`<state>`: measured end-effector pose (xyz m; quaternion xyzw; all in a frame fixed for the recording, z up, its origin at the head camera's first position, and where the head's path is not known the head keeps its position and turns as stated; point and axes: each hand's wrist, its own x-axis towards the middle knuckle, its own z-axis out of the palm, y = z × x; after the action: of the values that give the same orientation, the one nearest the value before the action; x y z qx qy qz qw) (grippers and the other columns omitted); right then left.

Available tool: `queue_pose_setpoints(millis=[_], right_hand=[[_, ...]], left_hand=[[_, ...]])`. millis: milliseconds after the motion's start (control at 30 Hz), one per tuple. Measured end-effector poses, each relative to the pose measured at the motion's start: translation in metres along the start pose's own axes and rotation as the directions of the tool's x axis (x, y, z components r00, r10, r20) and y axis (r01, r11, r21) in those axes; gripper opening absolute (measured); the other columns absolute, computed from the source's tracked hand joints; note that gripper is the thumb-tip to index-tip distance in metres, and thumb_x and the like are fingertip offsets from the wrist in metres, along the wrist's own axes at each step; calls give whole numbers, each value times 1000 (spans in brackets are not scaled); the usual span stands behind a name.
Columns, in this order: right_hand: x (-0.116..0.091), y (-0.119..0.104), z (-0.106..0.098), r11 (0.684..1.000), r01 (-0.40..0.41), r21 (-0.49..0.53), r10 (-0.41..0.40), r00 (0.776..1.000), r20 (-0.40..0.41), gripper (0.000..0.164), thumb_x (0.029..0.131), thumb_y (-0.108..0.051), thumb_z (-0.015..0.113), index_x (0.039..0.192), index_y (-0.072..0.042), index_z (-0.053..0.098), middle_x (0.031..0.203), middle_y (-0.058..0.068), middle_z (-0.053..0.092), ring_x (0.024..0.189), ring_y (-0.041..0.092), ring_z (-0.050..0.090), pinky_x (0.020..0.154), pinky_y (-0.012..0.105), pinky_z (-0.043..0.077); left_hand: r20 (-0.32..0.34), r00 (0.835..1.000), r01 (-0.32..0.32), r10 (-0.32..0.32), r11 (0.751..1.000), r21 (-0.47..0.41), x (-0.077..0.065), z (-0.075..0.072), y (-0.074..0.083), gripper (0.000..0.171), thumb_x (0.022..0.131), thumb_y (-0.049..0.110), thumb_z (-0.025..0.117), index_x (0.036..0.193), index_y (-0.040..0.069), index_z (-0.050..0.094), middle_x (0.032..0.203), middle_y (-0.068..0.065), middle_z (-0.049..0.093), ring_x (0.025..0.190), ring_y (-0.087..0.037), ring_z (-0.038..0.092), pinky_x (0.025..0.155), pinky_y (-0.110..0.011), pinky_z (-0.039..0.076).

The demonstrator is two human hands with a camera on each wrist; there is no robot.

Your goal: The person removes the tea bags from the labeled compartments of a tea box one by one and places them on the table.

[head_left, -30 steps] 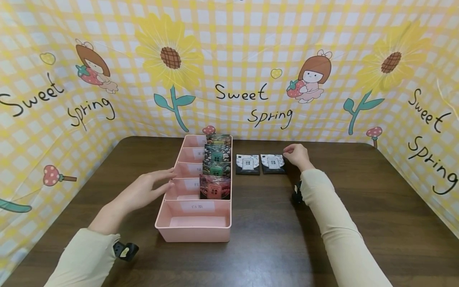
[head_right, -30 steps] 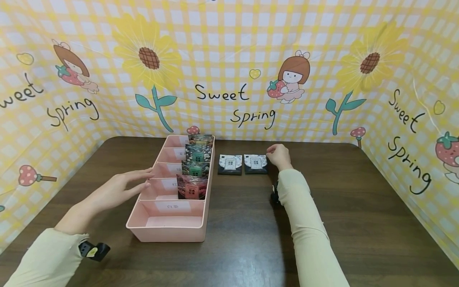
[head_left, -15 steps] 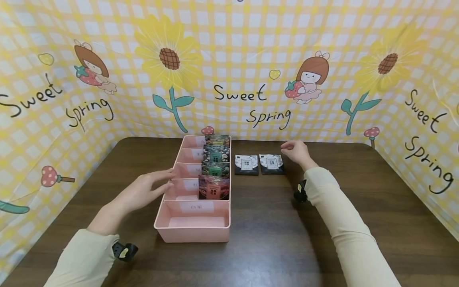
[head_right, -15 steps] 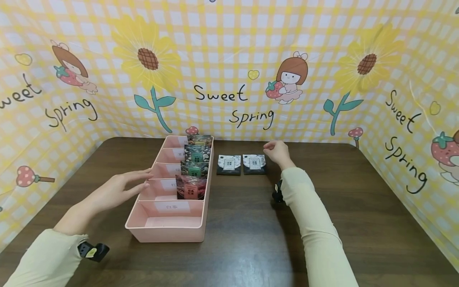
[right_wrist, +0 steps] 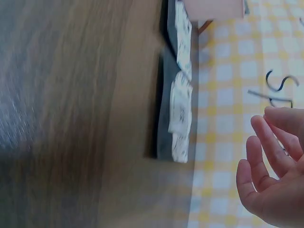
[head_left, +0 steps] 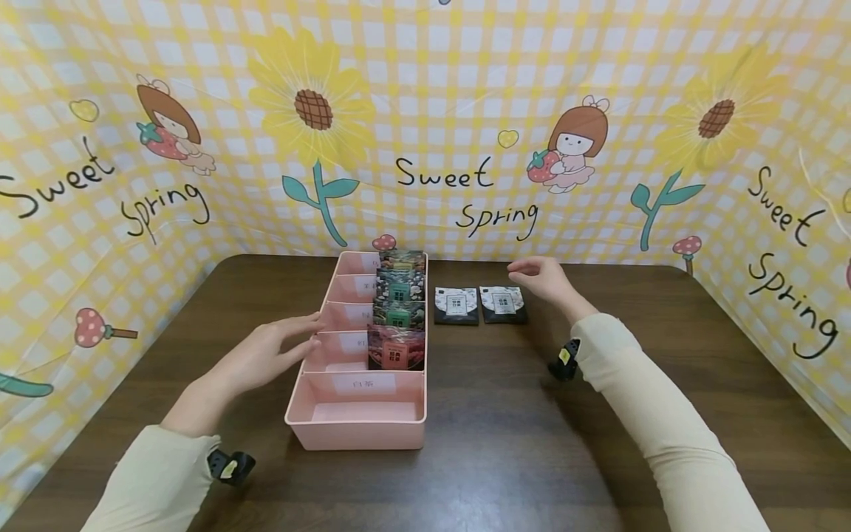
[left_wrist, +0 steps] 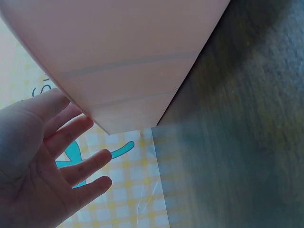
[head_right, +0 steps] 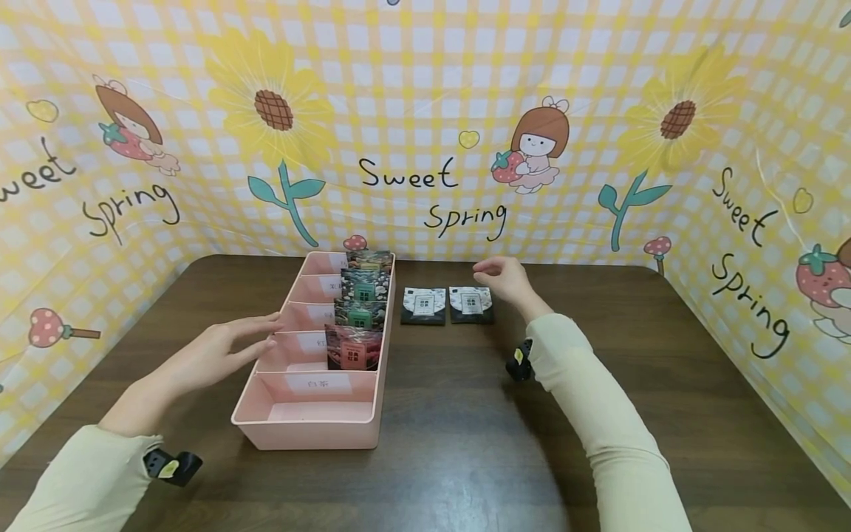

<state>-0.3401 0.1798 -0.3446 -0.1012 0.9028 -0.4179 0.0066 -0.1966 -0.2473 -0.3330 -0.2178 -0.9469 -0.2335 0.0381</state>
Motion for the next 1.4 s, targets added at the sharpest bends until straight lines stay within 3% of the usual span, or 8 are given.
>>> queue_pose_setpoints(millis=[533, 767, 1000, 1400], right_hand=[[-29, -37, 12, 990, 129, 60, -135, 986, 95, 26, 92, -21, 59, 112, -6, 65, 113, 16, 67, 99, 27, 62, 83, 37, 52], [-39, -49, 23, 975, 199, 97, -209, 972, 104, 22, 90, -19, 62, 108, -7, 67, 107, 14, 70, 92, 17, 63, 78, 27, 51], [-51, -63, 31, 964, 234, 129, -251, 959, 135, 20, 89, -19, 63, 106, -8, 68, 101, 12, 71, 87, 15, 62, 75, 26, 51], [-70, -77, 54, 915, 329, 232, -377, 903, 207, 19, 88, -14, 64, 104, -4, 69, 102, 14, 70, 86, 13, 65, 76, 23, 54]], left_hand=[[-1, 1000, -3, 3, 1000, -5, 0, 1, -1, 37, 93, 18, 57, 126, 2, 57, 135, -21, 52, 126, -40, 47, 103, -55, 37], [3, 1000, 1, -1, 1000, -8, 0, 1, -2, 37, 93, 18, 57, 126, 2, 57, 135, -21, 52, 126, -40, 47, 104, -56, 37], [1, 1000, 2, -2, 1000, -2, 0, 1, -2, 37, 93, 20, 57, 125, 3, 58, 134, -22, 52, 125, -40, 48, 103, -56, 38], [-20, 1000, -23, 23, 1000, 2, -2, 1, -1, 36, 93, 20, 58, 124, 3, 59, 134, -21, 53, 124, -40, 49, 102, -55, 39]])
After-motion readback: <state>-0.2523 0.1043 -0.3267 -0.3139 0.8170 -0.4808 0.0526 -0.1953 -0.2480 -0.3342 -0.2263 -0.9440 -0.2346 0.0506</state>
